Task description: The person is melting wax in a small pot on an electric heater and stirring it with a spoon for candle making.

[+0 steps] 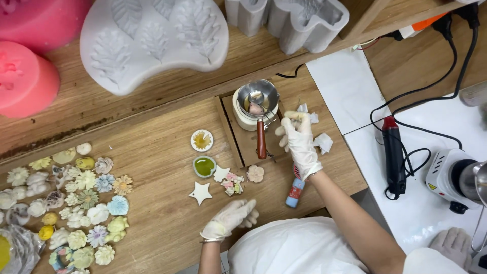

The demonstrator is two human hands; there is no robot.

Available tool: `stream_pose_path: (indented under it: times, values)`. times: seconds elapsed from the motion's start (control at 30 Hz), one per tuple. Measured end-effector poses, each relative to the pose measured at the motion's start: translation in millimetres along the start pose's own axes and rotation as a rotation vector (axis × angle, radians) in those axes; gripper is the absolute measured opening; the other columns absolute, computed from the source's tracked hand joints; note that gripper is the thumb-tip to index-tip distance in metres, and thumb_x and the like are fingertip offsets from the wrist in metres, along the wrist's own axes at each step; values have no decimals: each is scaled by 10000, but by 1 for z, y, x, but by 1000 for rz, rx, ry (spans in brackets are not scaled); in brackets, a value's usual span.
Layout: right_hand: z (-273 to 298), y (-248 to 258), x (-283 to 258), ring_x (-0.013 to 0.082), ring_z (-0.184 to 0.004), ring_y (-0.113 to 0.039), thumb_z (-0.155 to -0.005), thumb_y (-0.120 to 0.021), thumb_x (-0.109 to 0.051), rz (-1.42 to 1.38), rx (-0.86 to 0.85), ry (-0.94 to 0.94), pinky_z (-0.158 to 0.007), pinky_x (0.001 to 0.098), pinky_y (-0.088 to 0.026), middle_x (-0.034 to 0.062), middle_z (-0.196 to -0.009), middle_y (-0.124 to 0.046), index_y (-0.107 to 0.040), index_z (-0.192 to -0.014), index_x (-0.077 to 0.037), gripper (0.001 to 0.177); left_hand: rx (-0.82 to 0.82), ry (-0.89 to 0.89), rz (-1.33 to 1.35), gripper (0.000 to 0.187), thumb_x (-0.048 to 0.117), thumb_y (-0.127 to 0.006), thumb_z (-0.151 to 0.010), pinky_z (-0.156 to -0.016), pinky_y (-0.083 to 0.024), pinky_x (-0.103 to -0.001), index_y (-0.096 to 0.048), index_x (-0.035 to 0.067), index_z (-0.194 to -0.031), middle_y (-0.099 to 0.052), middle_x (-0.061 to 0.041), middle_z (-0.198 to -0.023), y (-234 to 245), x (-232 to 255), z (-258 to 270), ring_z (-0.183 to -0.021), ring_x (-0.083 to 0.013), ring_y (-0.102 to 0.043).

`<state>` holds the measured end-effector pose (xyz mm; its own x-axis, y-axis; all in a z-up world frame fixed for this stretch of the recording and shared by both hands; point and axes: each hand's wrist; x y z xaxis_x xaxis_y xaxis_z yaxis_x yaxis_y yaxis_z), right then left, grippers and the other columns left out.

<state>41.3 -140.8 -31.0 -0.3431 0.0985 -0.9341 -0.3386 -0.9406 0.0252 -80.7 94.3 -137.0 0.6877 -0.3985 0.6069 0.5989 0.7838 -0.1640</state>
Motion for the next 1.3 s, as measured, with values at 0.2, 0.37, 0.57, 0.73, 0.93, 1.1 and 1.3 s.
stream_pose_path:
  times: [0.2,0.37,0.57,0.73,0.93,1.1,1.3]
  values:
    - [-1,-16,-46,52,-546,-558,-918,-715,-285,381,-209,177,-459,204,-458,8,-778,-634,-534,-1281,-71,459,276,-321,223,820,740,-344,-925,-739,-607,-339,-640,43,-1238,-757,-137,-972,3,114,20,-801,-204,-712]
    - [-27,-22,-33,77,-571,-568,-941,-650,-217,261,-198,228,-500,243,-466,44,-802,-672,-554,-1278,-54,387,275,-406,498,758,690,-514,-886,-721,-587,-333,-554,56,-1300,-715,-110,-1019,1,145,-21,-832,-198,-706]
    - [-64,-35,-53,173,-769,-699,-979,-665,-222,574,-60,568,-697,334,-561,82,-885,-730,-619,-1203,-78,270,178,-473,646,560,554,-607,-937,-565,-466,-247,-616,69,-1216,-644,-24,-830,-11,159,-37,-624,-101,-560]
    - [-69,-24,-54,340,-909,-687,-1027,-682,-250,893,-168,874,-761,422,-540,137,-1005,-716,-641,-1115,-72,203,253,-482,604,467,504,-563,-991,-445,-331,-201,-697,64,-1068,-509,61,-675,-20,163,-25,-499,-37,-418]
    - [-24,-2,-78,315,-970,-679,-1023,-663,-196,833,-166,1117,-820,408,-559,125,-1037,-710,-701,-1162,-82,184,324,-451,597,427,475,-553,-986,-395,-269,-209,-696,74,-1007,-474,72,-625,-20,163,-14,-445,-31,-353]
    - [-3,2,-75,293,-1052,-693,-1014,-668,-119,835,-301,1120,-876,387,-577,127,-1156,-721,-690,-1195,-75,188,327,-417,605,404,469,-556,-979,-368,-233,-214,-690,89,-1002,-455,84,-613,-20,166,-8,-432,-26,-328]
    - [-20,6,-52,309,-1012,-708,-954,-643,-43,941,-295,1238,-839,397,-579,148,-1124,-720,-658,-1221,-35,268,329,-459,618,414,473,-566,-986,-372,-234,-211,-692,78,-1005,-453,82,-622,-22,164,-10,-436,-27,-325]
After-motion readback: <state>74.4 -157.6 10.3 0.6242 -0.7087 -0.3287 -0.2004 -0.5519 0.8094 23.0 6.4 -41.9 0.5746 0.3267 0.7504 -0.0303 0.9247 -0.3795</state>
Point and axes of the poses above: each hand's wrist, its own z-axis away from the middle knuckle, its own y-axis out of the back of the hand, x = y × z
